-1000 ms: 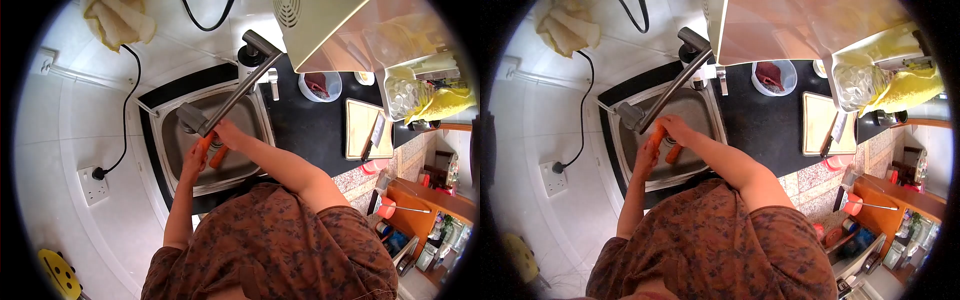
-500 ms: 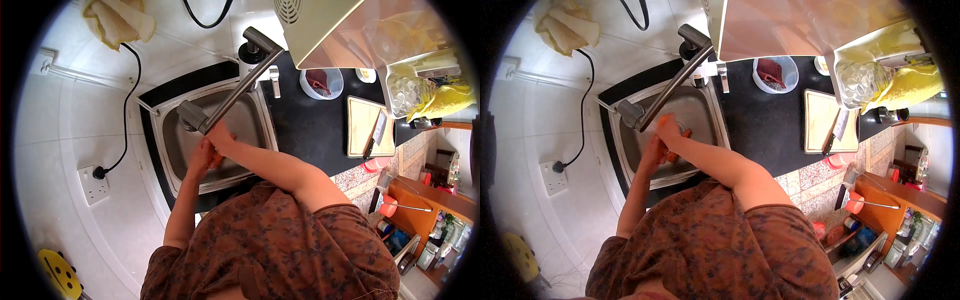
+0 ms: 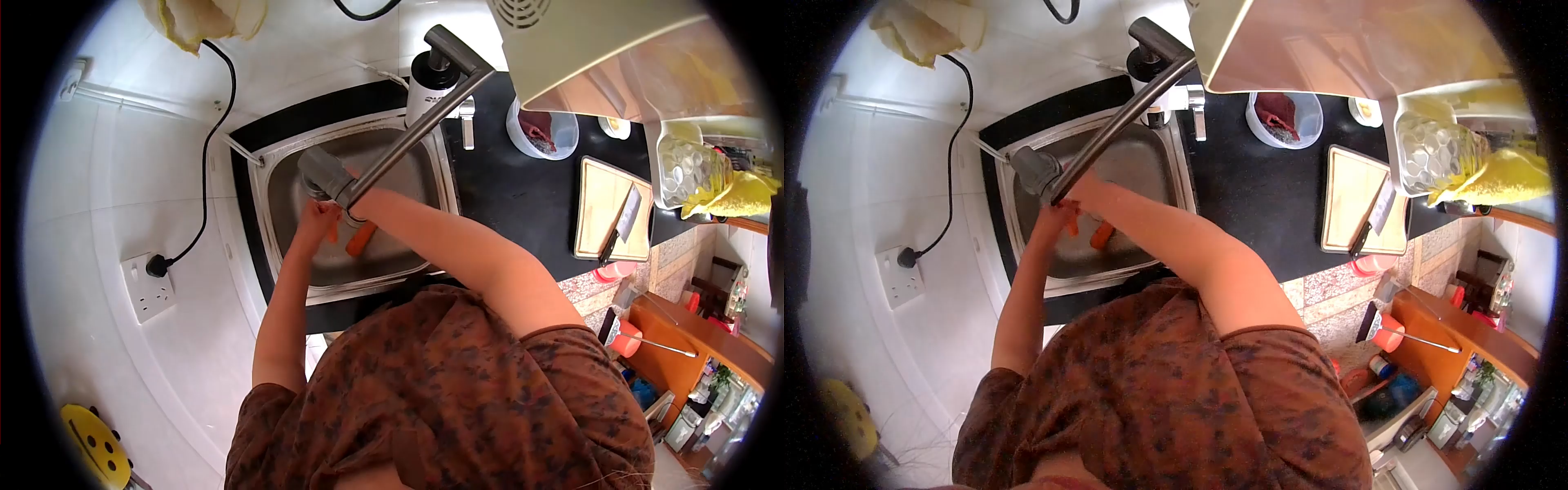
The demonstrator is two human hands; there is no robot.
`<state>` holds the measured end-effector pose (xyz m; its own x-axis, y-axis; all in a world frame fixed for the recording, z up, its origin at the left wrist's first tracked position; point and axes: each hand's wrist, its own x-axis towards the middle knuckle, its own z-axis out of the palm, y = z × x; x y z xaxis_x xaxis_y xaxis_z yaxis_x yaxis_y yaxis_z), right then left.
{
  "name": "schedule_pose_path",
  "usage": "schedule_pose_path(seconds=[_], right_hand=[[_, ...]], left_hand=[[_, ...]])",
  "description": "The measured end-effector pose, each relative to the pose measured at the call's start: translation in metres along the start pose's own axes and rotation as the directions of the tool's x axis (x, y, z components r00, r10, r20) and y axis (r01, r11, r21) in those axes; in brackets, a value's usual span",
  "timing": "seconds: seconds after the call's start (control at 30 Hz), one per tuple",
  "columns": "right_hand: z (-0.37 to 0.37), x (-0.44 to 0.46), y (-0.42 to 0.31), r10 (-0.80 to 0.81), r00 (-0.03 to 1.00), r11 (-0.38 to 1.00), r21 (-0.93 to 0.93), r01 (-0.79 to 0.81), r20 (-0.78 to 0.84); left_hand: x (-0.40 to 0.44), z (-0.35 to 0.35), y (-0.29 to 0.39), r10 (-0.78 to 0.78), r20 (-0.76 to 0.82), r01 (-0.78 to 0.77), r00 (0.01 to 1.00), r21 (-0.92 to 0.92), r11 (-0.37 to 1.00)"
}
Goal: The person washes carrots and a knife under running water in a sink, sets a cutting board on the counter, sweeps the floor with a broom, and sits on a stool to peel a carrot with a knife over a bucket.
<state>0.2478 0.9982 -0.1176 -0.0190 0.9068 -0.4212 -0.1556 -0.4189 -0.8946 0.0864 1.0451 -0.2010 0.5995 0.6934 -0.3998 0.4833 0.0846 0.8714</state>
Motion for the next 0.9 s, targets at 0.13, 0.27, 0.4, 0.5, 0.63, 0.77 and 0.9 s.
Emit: schedule_pose_path(seconds=[0.13,0.27,0.4,0.5,0.63,0.77,0.9], right_hand=[[-0.019,0.018,0.067,-0.057,0.971,0.992,0.093,0.080,-0.233],[-0.064,0.048,0.183,-0.378,0.897,-0.046,-0.973,0.228,0.228],[-0.060,0.007,0.166,-0.138,0.970,0.654,-0.754,-0.064,-0.202],[-0.055,-0.001,0.166,0.111,0.932,0.843,-0.465,-0.272,-0.345],[-0.047,-0.013,0.151,0.278,0.883,0.928,-0.132,-0.348,-0.377],[-0.047,-0.013,0.156,0.291,0.870,0.938,-0.060,-0.341,-0.397],[-0.051,-0.007,0.170,0.098,0.942,0.906,-0.363,-0.218,-0.320]], left_hand=[[0.027,0.003,-0.059,0.315,-0.003,-0.270,0.949,0.509,0.817],[0.091,0.019,-0.244,0.551,0.179,-0.419,0.815,0.839,0.346],[0.048,0.027,-0.183,0.203,0.009,-0.141,0.979,0.748,0.648],[0.038,0.032,-0.165,0.162,-0.060,-0.067,0.985,0.732,0.678],[0.038,0.027,-0.159,0.044,0.005,-0.035,0.999,0.717,0.696],[0.008,0.045,-0.066,0.240,0.059,-0.186,0.969,0.814,0.550],[-0.012,0.078,-0.030,0.429,0.032,-0.321,0.903,0.713,0.623]])
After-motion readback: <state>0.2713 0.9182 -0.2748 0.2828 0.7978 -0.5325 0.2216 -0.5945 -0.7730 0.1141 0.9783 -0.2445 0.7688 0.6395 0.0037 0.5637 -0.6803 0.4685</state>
